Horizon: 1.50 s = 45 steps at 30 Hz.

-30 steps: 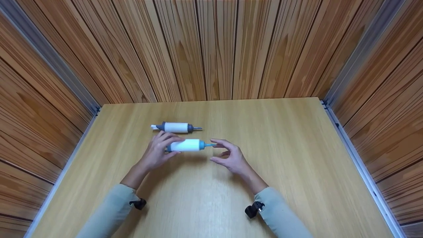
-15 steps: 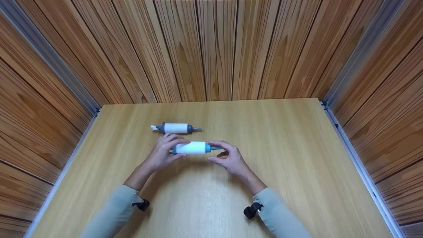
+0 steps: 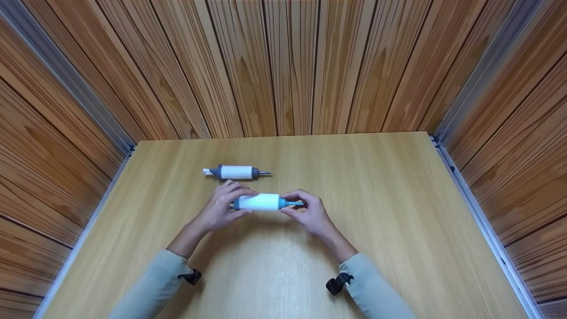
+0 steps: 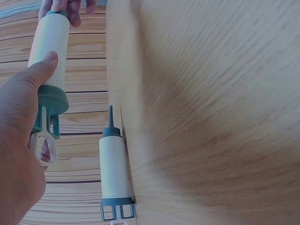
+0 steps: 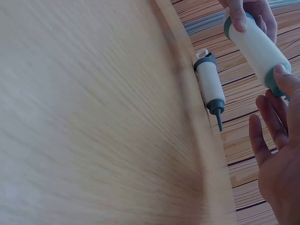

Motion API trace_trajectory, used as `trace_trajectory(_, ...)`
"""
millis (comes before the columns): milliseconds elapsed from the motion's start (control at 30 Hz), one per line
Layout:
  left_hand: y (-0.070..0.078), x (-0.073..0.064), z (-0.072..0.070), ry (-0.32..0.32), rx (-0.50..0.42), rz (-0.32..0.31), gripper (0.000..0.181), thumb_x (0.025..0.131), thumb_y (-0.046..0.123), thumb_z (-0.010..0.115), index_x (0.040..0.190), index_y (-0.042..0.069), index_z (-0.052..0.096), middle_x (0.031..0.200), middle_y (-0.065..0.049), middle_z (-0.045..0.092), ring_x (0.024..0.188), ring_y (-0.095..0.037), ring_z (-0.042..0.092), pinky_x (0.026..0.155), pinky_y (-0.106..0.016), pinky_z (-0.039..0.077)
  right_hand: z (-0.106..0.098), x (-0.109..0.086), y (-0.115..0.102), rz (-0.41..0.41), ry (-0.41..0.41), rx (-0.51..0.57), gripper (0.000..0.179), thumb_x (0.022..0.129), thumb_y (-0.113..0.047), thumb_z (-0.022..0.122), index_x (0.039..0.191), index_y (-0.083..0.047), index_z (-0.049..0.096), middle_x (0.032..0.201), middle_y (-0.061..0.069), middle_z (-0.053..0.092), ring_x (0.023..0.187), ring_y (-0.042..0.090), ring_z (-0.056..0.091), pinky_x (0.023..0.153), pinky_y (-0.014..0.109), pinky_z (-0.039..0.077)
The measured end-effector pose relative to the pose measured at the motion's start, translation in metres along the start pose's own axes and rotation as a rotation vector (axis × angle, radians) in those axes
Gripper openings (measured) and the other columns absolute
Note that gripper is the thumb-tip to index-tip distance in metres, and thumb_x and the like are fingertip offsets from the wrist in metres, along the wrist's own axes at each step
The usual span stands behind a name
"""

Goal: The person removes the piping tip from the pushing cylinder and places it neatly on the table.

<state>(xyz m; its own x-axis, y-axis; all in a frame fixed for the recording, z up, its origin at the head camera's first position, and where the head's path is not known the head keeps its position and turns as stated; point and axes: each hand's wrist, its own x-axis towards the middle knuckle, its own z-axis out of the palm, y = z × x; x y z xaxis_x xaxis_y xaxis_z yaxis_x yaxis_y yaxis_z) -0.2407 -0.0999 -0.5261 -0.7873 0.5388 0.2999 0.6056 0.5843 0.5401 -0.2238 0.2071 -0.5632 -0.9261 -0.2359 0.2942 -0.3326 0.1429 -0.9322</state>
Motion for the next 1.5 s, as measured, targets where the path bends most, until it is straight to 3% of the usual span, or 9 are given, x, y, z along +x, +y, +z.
trace_trajectory(367, 0.006, 0.005, 0.002, -0.010, 0.028, -0.010, 0.047, 0.101, 0.037, 0.086, 0.144, 0.024, 0.074, 0.144, -0.010, 0.074, 0.139, -0.038, 0.065, 0.120, -0.063, 0.049, 0.003, -0.002, -0.008, 0.037, 0.059, -0.005, 0.031, 0.095, 0.008, 0.084, 0.125, 0.006, 0.078, 0.117, -0.008, 0.081, 0.105, 0.004, 0.075, 0.092, 0.020, 0.062)
trace_trajectory(667, 0.016, 0.004, -0.003, -0.085, 0.043, -0.002, 0.047, 0.104, 0.043, 0.080, 0.148, 0.029, 0.069, 0.141, -0.009, 0.069, 0.126, -0.034, 0.068, 0.116, -0.060, 0.053, 0.000, -0.007, -0.009, -0.014, 0.024, 0.020, 0.031, 0.094, 0.011, 0.081, 0.125, 0.010, 0.075, 0.117, -0.016, 0.080, 0.108, 0.004, 0.077, 0.093, 0.022, 0.064)
trace_trajectory(867, 0.020, 0.004, -0.008, -0.094, 0.044, 0.014, 0.047, 0.105, 0.044, 0.078, 0.149, 0.031, 0.068, 0.139, -0.008, 0.068, 0.122, -0.032, 0.068, 0.110, -0.057, 0.056, -0.001, -0.007, -0.011, -0.029, 0.003, 0.037, 0.032, 0.095, 0.012, 0.080, 0.126, 0.011, 0.074, 0.118, -0.016, 0.079, 0.108, 0.005, 0.076, 0.093, 0.022, 0.065)
trace_trajectory(1033, 0.023, 0.002, -0.008, -0.067, 0.077, 0.047, 0.045, 0.105, 0.043, 0.079, 0.148, 0.031, 0.069, 0.138, -0.008, 0.068, 0.121, -0.030, 0.068, 0.107, -0.054, 0.058, -0.002, -0.008, -0.012, -0.015, 0.005, 0.042, 0.036, 0.094, 0.013, 0.080, 0.129, 0.012, 0.073, 0.119, -0.016, 0.078, 0.107, 0.005, 0.074, 0.089, 0.021, 0.064)
trace_trajectory(1267, 0.026, 0.004, -0.007, 0.015, 0.207, 0.146, 0.045, 0.100, 0.040, 0.086, 0.142, 0.028, 0.074, 0.132, -0.007, 0.071, 0.116, -0.030, 0.072, 0.100, -0.049, 0.061, -0.001, -0.005, -0.013, -0.001, 0.041, 0.047, 0.031, 0.092, 0.015, 0.080, 0.122, 0.015, 0.075, 0.110, -0.016, 0.079, 0.101, 0.004, 0.070, 0.088, 0.022, 0.066)
trace_trajectory(1500, 0.027, 0.004, -0.007, 0.030, 0.230, 0.145, 0.046, 0.101, 0.042, 0.086, 0.143, 0.030, 0.072, 0.134, -0.006, 0.071, 0.118, -0.029, 0.072, 0.102, -0.047, 0.061, -0.002, -0.004, -0.016, -0.008, 0.049, 0.024, 0.031, 0.092, 0.014, 0.081, 0.122, 0.012, 0.075, 0.108, -0.015, 0.077, 0.096, 0.007, 0.069, 0.081, 0.021, 0.065)
